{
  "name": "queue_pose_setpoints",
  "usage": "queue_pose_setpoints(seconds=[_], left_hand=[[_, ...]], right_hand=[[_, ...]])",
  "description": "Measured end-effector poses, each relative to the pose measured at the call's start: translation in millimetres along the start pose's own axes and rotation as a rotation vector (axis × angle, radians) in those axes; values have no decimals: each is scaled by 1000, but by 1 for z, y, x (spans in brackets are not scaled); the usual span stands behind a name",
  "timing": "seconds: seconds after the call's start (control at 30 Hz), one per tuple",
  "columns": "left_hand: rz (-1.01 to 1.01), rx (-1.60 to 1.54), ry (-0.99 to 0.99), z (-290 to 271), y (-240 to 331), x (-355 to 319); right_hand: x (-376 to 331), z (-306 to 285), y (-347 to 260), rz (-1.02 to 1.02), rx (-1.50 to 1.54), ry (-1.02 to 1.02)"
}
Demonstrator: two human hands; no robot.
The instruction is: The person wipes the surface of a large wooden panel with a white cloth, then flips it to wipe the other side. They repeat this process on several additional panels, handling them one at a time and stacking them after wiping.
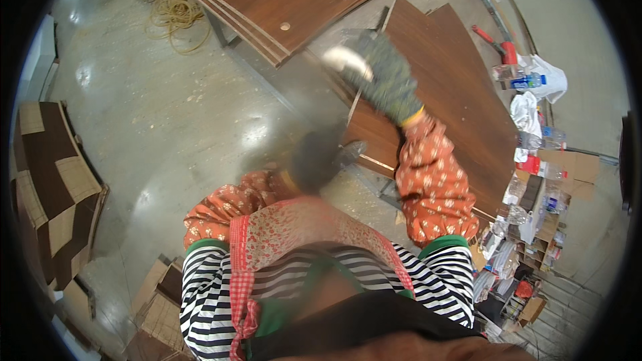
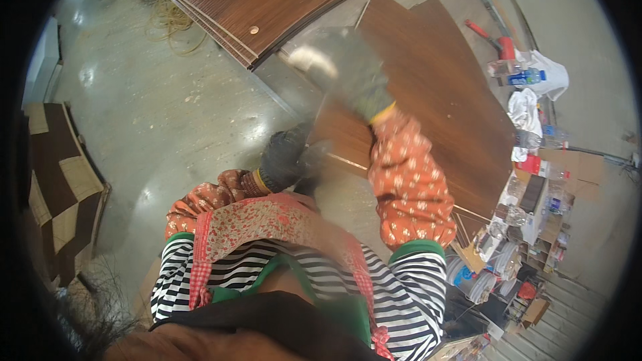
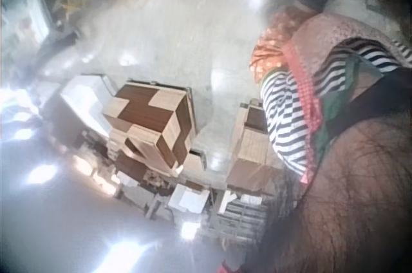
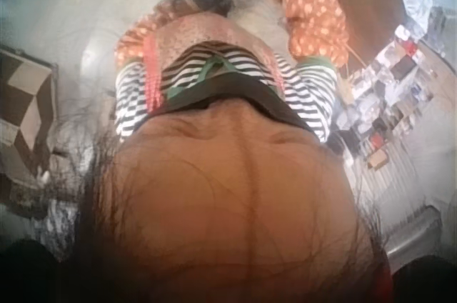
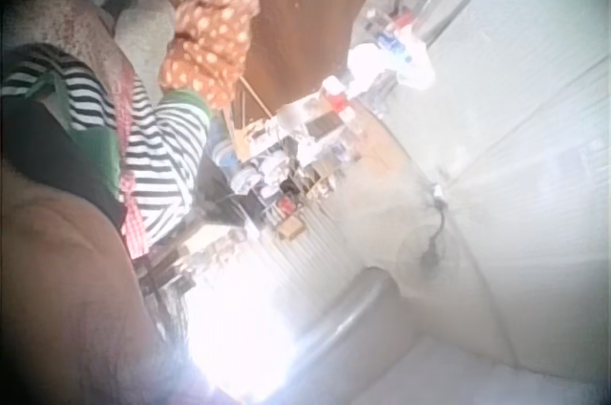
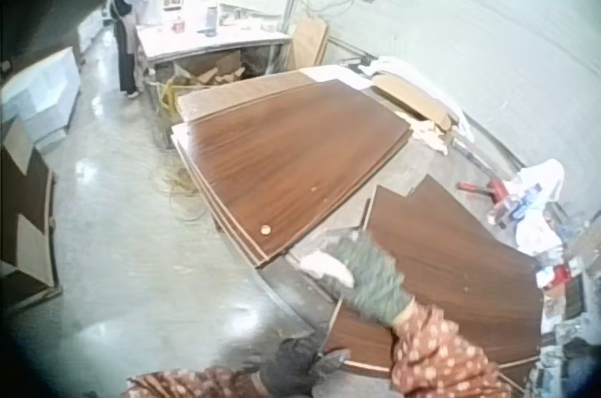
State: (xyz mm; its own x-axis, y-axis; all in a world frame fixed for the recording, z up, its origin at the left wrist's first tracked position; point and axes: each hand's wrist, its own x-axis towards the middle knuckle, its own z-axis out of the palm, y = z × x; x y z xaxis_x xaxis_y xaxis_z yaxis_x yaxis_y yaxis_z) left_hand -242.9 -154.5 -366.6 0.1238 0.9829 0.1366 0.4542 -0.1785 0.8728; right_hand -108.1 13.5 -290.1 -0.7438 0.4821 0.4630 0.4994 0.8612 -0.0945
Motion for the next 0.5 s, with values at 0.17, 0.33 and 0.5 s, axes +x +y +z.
queue_pose_setpoints(seconds=[0.17, 0.33, 0.5], left_hand=[[260, -43, -180, -23, -27, -12], [-66, 25, -43, -42, -76, -67], [-117, 181, 77, -67, -103, -88]], right_hand=[[-37, -35, -79, -82, 212, -203], [-55, -50, -107, 251, 355, -233], [-40, -55, -109, 768, 491, 92]])
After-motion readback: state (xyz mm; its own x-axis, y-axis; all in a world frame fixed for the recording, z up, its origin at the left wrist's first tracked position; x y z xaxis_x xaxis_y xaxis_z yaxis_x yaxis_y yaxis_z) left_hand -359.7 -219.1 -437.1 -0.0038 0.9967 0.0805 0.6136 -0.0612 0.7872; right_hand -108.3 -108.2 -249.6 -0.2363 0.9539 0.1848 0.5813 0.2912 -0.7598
